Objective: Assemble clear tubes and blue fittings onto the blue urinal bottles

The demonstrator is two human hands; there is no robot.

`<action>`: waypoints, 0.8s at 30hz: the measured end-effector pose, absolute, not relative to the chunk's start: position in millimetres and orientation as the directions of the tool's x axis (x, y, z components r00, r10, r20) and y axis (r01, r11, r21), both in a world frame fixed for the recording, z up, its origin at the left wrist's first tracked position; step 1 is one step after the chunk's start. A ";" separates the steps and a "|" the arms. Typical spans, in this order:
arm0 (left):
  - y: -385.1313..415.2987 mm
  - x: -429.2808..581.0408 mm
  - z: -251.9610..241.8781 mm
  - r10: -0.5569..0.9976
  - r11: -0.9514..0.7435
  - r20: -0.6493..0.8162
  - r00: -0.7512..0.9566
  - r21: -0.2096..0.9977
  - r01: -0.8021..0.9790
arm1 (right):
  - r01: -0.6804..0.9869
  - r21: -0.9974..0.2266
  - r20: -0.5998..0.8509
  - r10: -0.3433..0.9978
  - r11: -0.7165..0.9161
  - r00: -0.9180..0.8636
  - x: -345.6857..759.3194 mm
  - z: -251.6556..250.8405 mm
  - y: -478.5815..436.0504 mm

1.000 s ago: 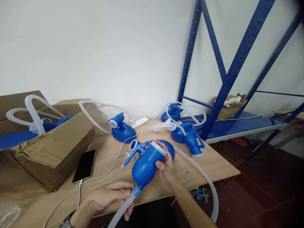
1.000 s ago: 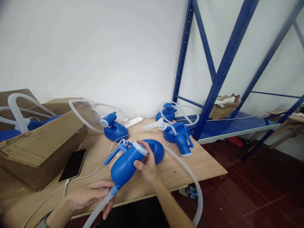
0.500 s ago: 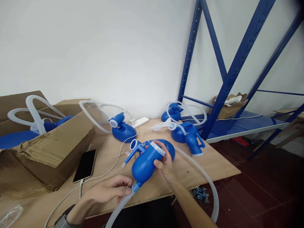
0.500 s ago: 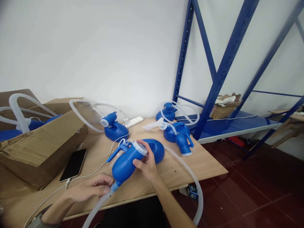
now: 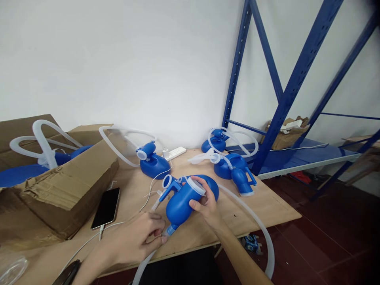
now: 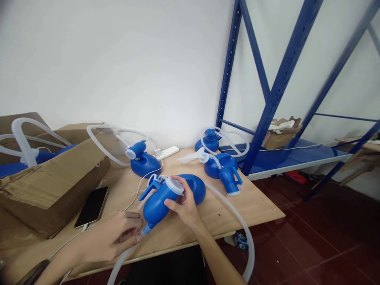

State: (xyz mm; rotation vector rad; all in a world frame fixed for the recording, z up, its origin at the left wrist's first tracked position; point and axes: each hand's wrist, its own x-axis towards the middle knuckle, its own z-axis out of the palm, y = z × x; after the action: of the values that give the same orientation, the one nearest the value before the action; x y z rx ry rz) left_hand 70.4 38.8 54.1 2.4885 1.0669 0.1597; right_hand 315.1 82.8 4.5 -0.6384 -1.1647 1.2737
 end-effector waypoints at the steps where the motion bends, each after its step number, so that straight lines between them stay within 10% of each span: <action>1: 37.5 70.7 55.9 0.703 -0.643 -0.050 0.710 0.383 0.663 | -0.393 -0.888 0.306 0.945 0.240 -0.112 315.2 3.6 83.7; 24: 36.6 71.2 11.3 0.474 -0.807 0.509 0.718 -0.075 0.586 | -0.372 -0.891 0.299 0.953 0.261 -0.047 307.3 -3.2 83.7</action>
State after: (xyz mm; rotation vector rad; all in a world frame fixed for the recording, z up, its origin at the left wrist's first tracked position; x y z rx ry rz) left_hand 71.2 36.6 11.3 3.1246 0.9799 0.8167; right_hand 307.3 83.7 -3.2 -0.6789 -1.1279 1.2198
